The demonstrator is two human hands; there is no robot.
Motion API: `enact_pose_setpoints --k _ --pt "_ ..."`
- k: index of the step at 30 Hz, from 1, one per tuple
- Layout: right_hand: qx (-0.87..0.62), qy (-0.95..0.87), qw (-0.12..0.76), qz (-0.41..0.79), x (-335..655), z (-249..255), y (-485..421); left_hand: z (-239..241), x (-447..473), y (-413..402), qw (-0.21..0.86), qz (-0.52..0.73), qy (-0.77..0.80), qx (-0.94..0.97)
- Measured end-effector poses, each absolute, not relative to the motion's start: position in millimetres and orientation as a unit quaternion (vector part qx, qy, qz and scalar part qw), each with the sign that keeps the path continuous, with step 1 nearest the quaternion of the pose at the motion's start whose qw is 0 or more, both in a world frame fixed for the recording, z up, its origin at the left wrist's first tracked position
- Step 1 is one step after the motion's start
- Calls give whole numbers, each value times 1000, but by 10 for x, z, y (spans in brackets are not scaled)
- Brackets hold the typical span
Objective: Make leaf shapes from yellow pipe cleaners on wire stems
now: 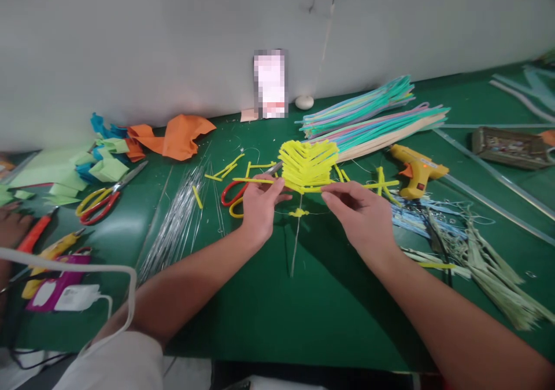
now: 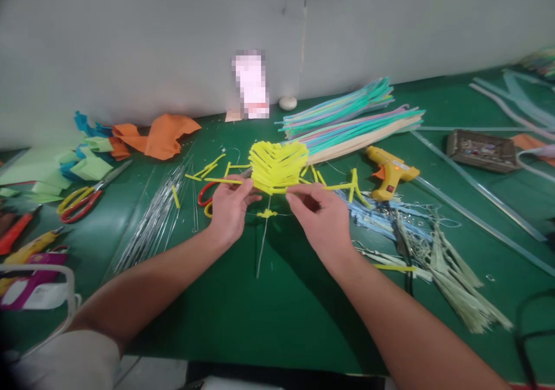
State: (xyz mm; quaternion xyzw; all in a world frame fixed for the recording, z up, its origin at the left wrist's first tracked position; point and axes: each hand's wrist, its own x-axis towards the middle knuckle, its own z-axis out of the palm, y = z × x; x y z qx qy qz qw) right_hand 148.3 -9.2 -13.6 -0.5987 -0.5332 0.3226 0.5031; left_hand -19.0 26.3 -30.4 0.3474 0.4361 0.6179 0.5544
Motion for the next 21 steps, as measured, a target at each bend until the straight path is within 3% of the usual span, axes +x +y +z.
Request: enact_pose_setpoints --k 3,8,21 --pt "-592 -440 524 426 1465 -145 -78 -257 -183 242 550 632 432 334" --pt "-542 -355 575 500 1460 -210 -23 -229 -184 229 552 635 433 322" --pt "-537 -323 599 499 1470 -219 -16 -274 -188 227 490 667 441 347"
